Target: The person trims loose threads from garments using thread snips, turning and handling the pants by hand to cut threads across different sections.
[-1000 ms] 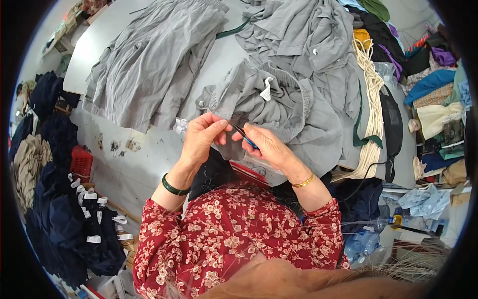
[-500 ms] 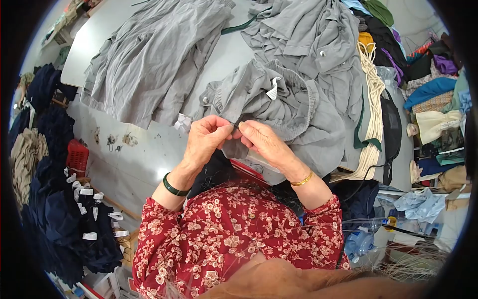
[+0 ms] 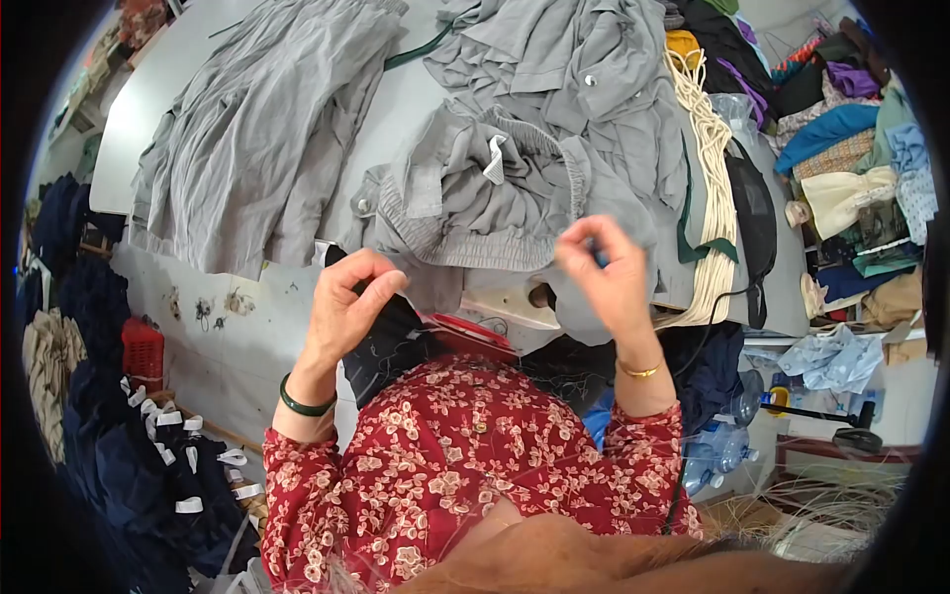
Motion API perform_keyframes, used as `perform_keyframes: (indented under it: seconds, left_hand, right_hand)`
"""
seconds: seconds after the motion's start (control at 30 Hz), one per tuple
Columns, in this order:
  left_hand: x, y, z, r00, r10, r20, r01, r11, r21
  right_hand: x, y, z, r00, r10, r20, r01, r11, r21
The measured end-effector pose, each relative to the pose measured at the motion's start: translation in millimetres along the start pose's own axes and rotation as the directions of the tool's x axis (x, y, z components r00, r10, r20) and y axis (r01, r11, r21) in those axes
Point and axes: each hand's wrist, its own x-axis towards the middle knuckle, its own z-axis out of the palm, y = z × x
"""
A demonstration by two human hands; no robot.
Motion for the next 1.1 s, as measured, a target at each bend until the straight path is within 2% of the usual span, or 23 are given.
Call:
perform_keyframes:
  seconds: [0.07,0.17,0.2,0.23,0.3,0.33,0.43,0.47,0.57,0.6,0.67,0.7,0.73,0.87,0.97,1.07,1.1]
  left_hand:
    - [6,24,18,0.986,0.163,0.025,-0.163,0.986,0.022]
    - [22,49,67,0.906,0.41,0.108,-0.421,0.901,0.108]
    - [30,47,86,0.87,0.47,0.149,-0.49,0.855,0.168]
    - [35,39,100,0.83,0.523,0.195,-0.557,0.8,0.224]
    - [29,25,114,0.813,0.492,0.311,-0.576,0.758,0.306]
    - [25,17,120,0.801,0.471,0.37,-0.589,0.733,0.34]
    - [7,-11,121,0.844,0.265,0.466,-0.472,0.778,0.413]
    - [1,-33,123,0.851,0.301,0.43,-0.486,0.762,0.428]
    - [-12,-19,106,0.775,0.315,0.548,-0.566,0.731,0.38]
    - [-12,-8,105,0.725,0.488,0.486,-0.662,0.688,0.297]
    - [3,21,106,0.738,0.572,0.358,-0.674,0.645,0.361]
    - [13,29,106,0.733,0.616,0.289,-0.677,0.62,0.397]
    - [19,23,108,0.778,0.547,0.309,-0.627,0.641,0.443]
    - [17,-12,106,0.789,0.496,0.363,-0.614,0.614,0.495]
    - [17,-17,101,0.773,0.489,0.405,-0.635,0.587,0.502]
    - [16,-21,102,0.771,0.497,0.398,-0.636,0.587,0.5]
    - [14,-22,101,0.77,0.498,0.398,-0.638,0.588,0.498]
  right_hand:
    - [8,5,-11,0.99,0.026,-0.135,-0.05,0.983,-0.176]
    - [25,10,1,0.984,-0.154,-0.086,0.134,0.969,-0.207]
    - [31,12,4,0.973,-0.228,-0.046,0.206,0.935,-0.288]
    - [33,18,4,0.975,-0.221,-0.017,0.19,0.872,-0.452]
    - [34,33,4,0.981,-0.192,0.026,0.149,0.662,-0.735]
    - [30,39,1,0.991,-0.131,0.021,0.099,0.621,-0.777]
    - [17,52,-13,0.997,-0.082,-0.006,0.053,0.695,-0.717]
    - [15,55,-15,0.996,-0.084,-0.003,0.058,0.717,-0.695]
    - [12,45,-5,0.996,-0.073,-0.057,0.008,0.686,-0.728]
    - [12,43,-1,0.992,-0.111,-0.054,0.031,0.646,-0.763]
    - [14,37,7,0.981,-0.192,-0.03,0.084,0.558,-0.826]
    - [17,34,9,0.984,-0.176,-0.004,0.097,0.563,-0.821]
    - [20,31,11,0.987,-0.161,0.024,0.112,0.566,-0.817]
    - [32,53,15,0.985,-0.119,0.125,0.17,0.569,-0.804]
    - [30,62,16,0.98,-0.2,0.001,0.134,0.652,-0.746]
    - [30,78,4,0.978,-0.097,-0.183,0.013,0.91,-0.414]
    - [28,73,-2,0.98,0.036,-0.193,-0.075,0.976,-0.203]
